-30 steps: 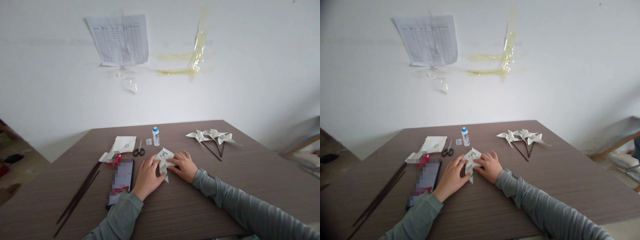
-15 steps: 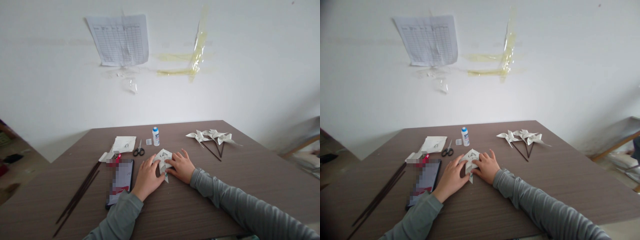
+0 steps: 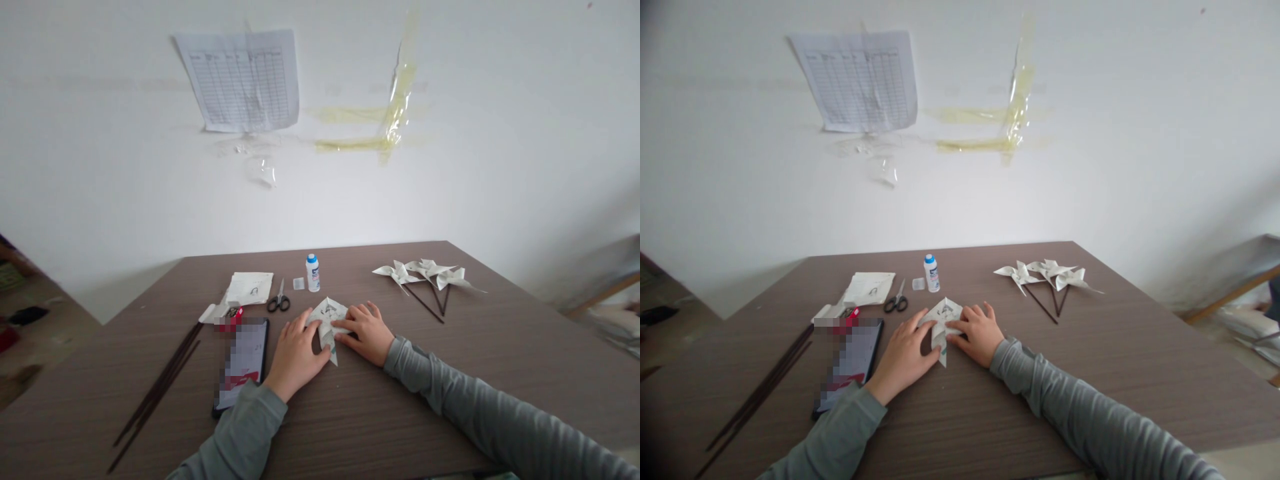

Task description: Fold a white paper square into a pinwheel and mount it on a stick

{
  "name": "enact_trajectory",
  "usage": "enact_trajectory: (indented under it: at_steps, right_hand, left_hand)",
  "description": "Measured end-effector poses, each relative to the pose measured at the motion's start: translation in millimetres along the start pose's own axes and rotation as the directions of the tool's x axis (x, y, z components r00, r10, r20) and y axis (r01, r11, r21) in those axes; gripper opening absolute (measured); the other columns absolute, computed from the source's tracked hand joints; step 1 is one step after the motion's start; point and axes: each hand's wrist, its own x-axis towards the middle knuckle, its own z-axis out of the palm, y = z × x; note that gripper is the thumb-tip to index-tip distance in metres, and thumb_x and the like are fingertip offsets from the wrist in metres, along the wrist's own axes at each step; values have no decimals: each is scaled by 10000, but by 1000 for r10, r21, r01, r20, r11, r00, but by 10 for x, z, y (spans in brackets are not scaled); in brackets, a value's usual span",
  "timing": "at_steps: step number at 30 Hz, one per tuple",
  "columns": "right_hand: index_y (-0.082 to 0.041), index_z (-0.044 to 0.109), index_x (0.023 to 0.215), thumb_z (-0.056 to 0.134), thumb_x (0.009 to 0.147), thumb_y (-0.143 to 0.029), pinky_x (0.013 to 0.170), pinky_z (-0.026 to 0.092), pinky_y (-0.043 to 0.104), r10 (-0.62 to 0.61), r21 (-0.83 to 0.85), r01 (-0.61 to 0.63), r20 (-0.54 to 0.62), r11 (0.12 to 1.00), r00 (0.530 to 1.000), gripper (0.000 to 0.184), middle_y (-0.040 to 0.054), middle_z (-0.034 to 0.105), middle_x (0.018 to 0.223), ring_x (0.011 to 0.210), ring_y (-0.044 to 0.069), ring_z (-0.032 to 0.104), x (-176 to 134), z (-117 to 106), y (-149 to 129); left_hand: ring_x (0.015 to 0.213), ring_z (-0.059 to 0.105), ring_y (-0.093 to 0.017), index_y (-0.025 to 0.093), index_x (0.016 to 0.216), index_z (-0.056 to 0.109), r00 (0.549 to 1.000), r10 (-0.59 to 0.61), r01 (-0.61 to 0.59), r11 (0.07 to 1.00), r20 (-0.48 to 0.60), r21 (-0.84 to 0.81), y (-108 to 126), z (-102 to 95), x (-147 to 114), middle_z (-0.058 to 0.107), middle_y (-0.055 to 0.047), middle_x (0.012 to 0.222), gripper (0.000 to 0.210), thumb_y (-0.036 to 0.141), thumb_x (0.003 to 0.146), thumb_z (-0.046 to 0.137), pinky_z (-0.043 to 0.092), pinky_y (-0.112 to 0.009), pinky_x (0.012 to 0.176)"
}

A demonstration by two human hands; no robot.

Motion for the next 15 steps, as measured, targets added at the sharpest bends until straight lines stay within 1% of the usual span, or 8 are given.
enact_trajectory:
  at_steps: [3, 6, 10, 15]
  right_hand:
    - [-409, 938, 1654, 830, 1278, -522, 1497, 426, 873, 9, -12, -8, 43, 1000, 999, 408, 141, 884, 1437, 1412, 402, 780, 0, -36, -12]
    - [-429, 926, 1673, 844, 1273, -521, 1505, 403, 876, -15, -21, 16, 54, 1000, 998, 419, 137, 880, 1431, 1403, 399, 777, 2, -57, 6]
    - [-477, 922, 1665, 858, 1264, -548, 1500, 414, 855, -31, -32, 33, 61, 999, 998, 412, 112, 875, 1405, 1387, 375, 769, 12, -37, 52]
    - [-478, 917, 1671, 829, 1272, -587, 1493, 425, 817, -45, -28, 46, 38, 999, 998, 423, 107, 862, 1384, 1369, 366, 738, 2, 25, 112]
  left_hand:
    - [1803, 688, -490, 280, 1566, 916, 1000, 4, -4, 1000, 2, 6, 5, -5, 2, 721, -189, 1939, 542, 321, 1026, 931, 524, -742, 1547]
    - [1790, 697, -498, 275, 1569, 924, 1000, 3, -3, 1000, 11, 22, 16, -17, 0, 715, -187, 1944, 532, 335, 1040, 926, 531, -740, 1543]
    - [1784, 705, -493, 280, 1580, 921, 1000, 8, -9, 999, 11, 36, 19, -14, -4, 719, -185, 1941, 544, 335, 1040, 929, 536, -739, 1542]
    - [1788, 704, -490, 276, 1589, 911, 1000, 11, -11, 999, 5, 35, 3, 8, -4, 722, -184, 1940, 550, 337, 1042, 923, 533, -742, 1546]
